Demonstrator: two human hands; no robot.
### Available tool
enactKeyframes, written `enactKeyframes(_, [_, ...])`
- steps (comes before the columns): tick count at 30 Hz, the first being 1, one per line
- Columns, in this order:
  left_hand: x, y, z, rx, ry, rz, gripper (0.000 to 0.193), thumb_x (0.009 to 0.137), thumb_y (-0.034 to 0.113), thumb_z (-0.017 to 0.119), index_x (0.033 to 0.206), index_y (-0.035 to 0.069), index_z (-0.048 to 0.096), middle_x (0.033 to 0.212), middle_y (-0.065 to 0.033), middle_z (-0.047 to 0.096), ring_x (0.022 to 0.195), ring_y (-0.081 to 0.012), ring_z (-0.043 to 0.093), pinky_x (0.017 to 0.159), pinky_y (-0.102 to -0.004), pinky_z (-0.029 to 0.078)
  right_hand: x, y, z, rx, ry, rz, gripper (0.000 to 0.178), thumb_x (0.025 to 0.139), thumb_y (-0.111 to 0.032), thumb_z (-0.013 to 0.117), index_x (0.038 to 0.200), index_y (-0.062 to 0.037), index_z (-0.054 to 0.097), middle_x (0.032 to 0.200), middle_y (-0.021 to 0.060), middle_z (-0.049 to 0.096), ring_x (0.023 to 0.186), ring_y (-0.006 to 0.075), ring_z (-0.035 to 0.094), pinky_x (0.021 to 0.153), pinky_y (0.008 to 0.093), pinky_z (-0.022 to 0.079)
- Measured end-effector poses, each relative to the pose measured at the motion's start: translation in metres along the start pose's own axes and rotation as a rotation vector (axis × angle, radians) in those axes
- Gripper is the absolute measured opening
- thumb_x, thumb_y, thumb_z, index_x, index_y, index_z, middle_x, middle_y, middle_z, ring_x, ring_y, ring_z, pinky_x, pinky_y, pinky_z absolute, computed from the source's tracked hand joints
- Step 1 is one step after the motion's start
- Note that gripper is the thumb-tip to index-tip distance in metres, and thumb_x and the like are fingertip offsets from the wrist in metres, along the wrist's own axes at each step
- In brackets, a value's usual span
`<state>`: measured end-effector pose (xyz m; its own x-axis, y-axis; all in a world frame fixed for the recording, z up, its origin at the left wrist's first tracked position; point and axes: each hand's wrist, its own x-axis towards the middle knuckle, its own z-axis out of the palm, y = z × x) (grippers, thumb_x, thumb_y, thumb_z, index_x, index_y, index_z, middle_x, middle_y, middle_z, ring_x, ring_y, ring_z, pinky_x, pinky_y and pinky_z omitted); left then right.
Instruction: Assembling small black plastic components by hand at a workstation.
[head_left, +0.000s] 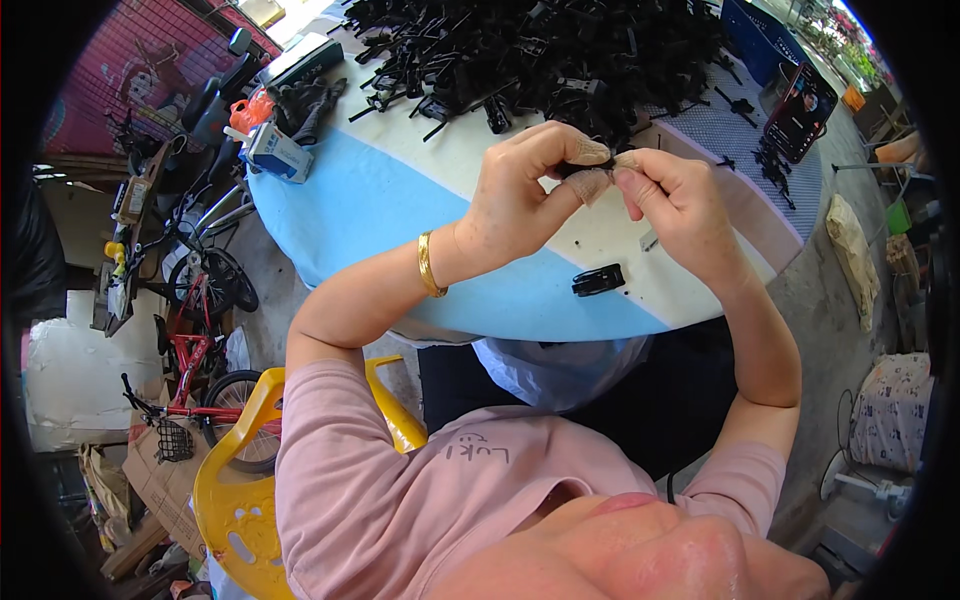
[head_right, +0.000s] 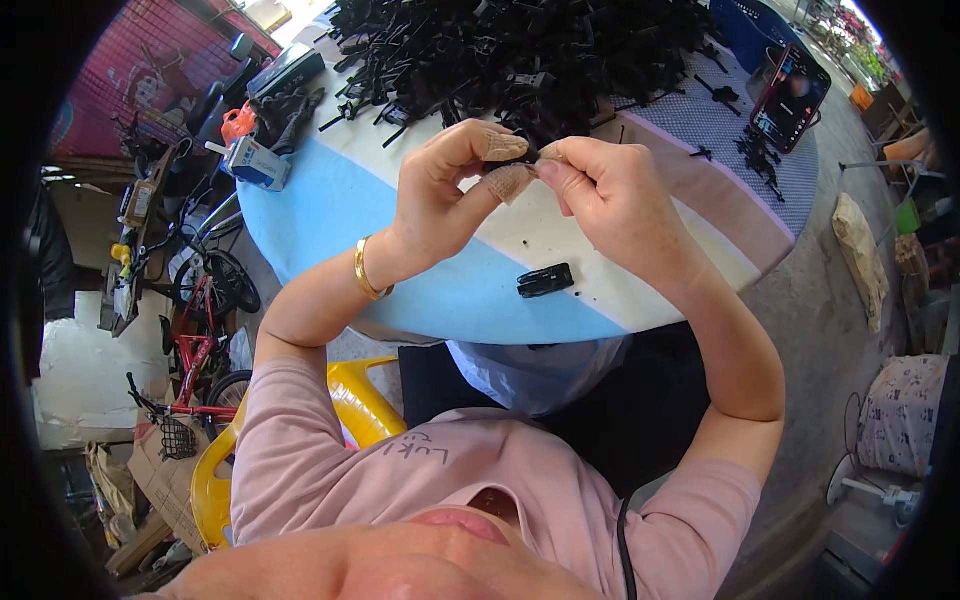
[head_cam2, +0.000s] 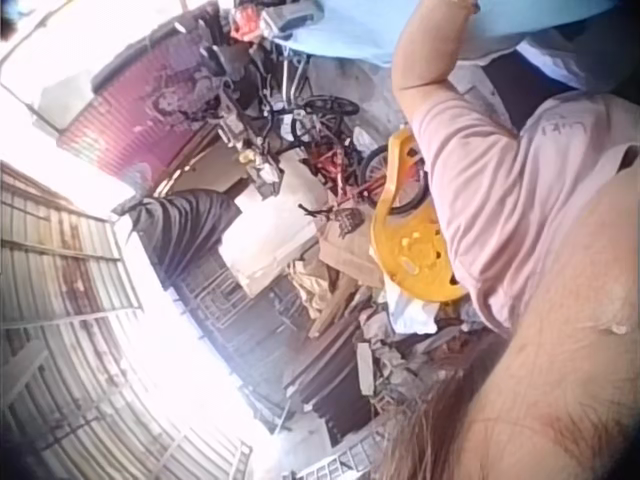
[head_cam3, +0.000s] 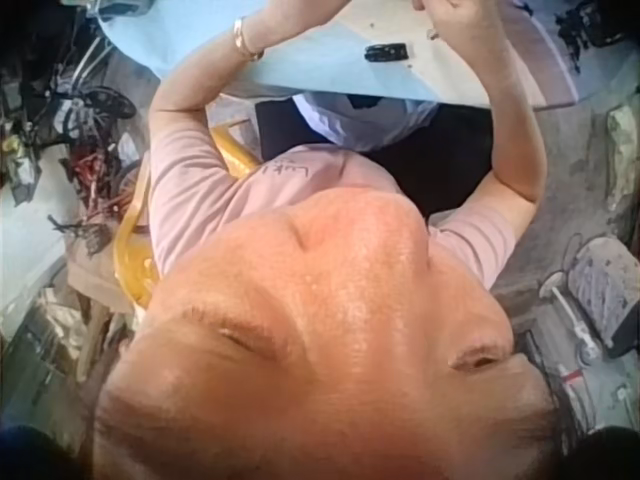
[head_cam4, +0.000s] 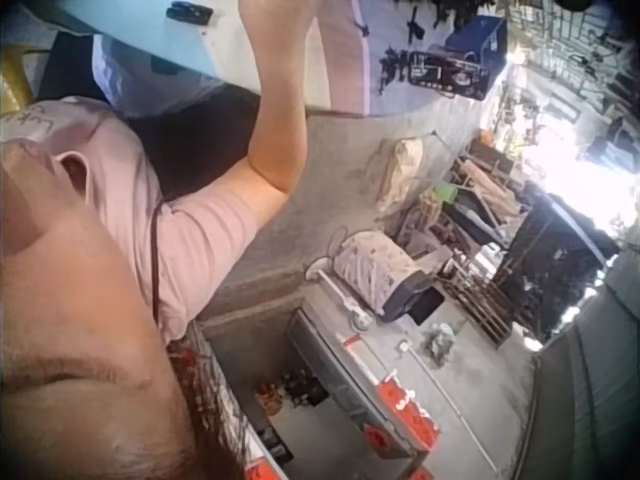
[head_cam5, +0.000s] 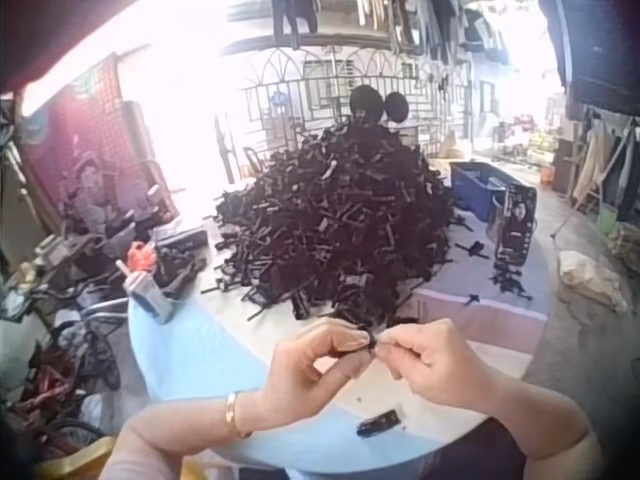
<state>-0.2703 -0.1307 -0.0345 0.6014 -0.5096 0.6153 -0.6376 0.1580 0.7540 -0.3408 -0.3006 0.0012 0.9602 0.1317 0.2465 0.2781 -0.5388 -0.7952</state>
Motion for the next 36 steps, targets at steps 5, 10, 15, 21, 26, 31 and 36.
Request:
enactKeyframes(5, [0.001, 0.008, 0.008, 0.056, -0.163, -0.285, 0.018, 0.075, 0.006, 0.066, 0.091, 0.004, 0.060, 0.075, -0.0099, 0.060, 0.066, -0.0161, 0.061, 0.054, -0.0263, 0.049, 0.007, 0.014, -0.032, -0.056, -0.160, 0.061, 0.013, 0.082, -0.010, 0.057, 0.088, 0.0009, 0.060, 0.057, -0.0022, 0.045, 0.054, 0.0045, 0.039, 0.049, 0.0204, 0.032])
enactKeyframes(10, [-0.004, 0.005, 0.004, 0.286, -0.621, -0.120, 0.024, 0.073, 0.007, 0.066, 0.096, 0.007, 0.062, 0.089, -0.0063, 0.062, 0.083, -0.0264, 0.055, 0.073, -0.0338, 0.048, 0.015, 0.043, -0.041, -0.564, 0.032, 0.114, 0.028, 0.070, -0.015, 0.067, 0.094, -0.0015, 0.060, 0.055, 0.0030, 0.044, 0.050, 0.0118, 0.043, 0.048, 0.0279, 0.036])
enactKeyframes(15, [-0.008, -0.003, 0.008, 0.250, -0.677, 0.005, 0.023, 0.073, 0.012, 0.068, 0.096, 0.007, 0.063, 0.099, -0.0091, 0.059, 0.093, -0.0258, 0.053, 0.081, -0.0348, 0.045, 0.020, 0.053, -0.023, -0.642, 0.068, 0.111, 0.030, 0.069, -0.017, 0.066, 0.096, -0.0060, 0.062, 0.057, 0.0089, 0.051, 0.051, 0.0206, 0.050, 0.052, 0.0315, 0.040])
enactKeyframes(21, [-0.003, -0.005, 0.003, 0.110, -0.349, -0.243, 0.044, 0.071, 0.013, 0.068, 0.111, 0.005, 0.053, 0.098, -0.0124, 0.059, 0.093, -0.0254, 0.055, 0.081, -0.0341, 0.047, 0.031, 0.058, -0.031, -0.824, -0.032, 0.226, 0.023, 0.072, -0.021, 0.064, 0.086, -0.0040, 0.066, 0.075, 0.0161, 0.063, 0.072, 0.0299, 0.063, 0.066, 0.0362, 0.049])
enactKeyframes(26, [0.002, -0.002, 0.010, 0.106, -0.183, -0.185, 0.085, 0.065, 0.006, 0.075, 0.133, 0.003, 0.024, 0.125, -0.0187, 0.044, 0.110, -0.0266, 0.051, 0.094, -0.0342, 0.043, 0.018, 0.040, -0.035, -0.153, 0.164, 0.103, 0.022, 0.077, -0.019, 0.066, 0.085, 0.0015, 0.065, 0.069, 0.0049, 0.062, 0.062, 0.0090, 0.056, 0.058, 0.0237, 0.045])
enactKeyframes(31, [0.002, -0.007, 0.009, -0.098, -0.111, -0.167, 0.079, 0.068, 0.003, 0.073, 0.132, 0.001, 0.028, 0.124, -0.0167, 0.046, 0.112, -0.0223, 0.050, 0.097, -0.0335, 0.041, 0.014, 0.018, 0.004, 0.129, 0.056, 0.074, 0.019, 0.080, -0.016, 0.065, 0.088, 0.0014, 0.064, 0.069, 0.0002, 0.058, 0.062, 0.0043, 0.050, 0.055, 0.0178, 0.040])
enactKeyframes(36, [0.003, -0.005, 0.004, -0.327, -0.088, -0.113, 0.060, 0.073, -0.002, 0.067, 0.126, 0.001, 0.038, 0.118, -0.0118, 0.051, 0.110, -0.0183, 0.051, 0.094, -0.0302, 0.043, 0.014, 0.016, 0.009, 0.291, 0.028, 0.089, 0.021, 0.084, -0.018, 0.061, 0.094, -0.0004, 0.063, 0.068, -0.0018, 0.055, 0.058, 0.0022, 0.045, 0.051, 0.0151, 0.035])
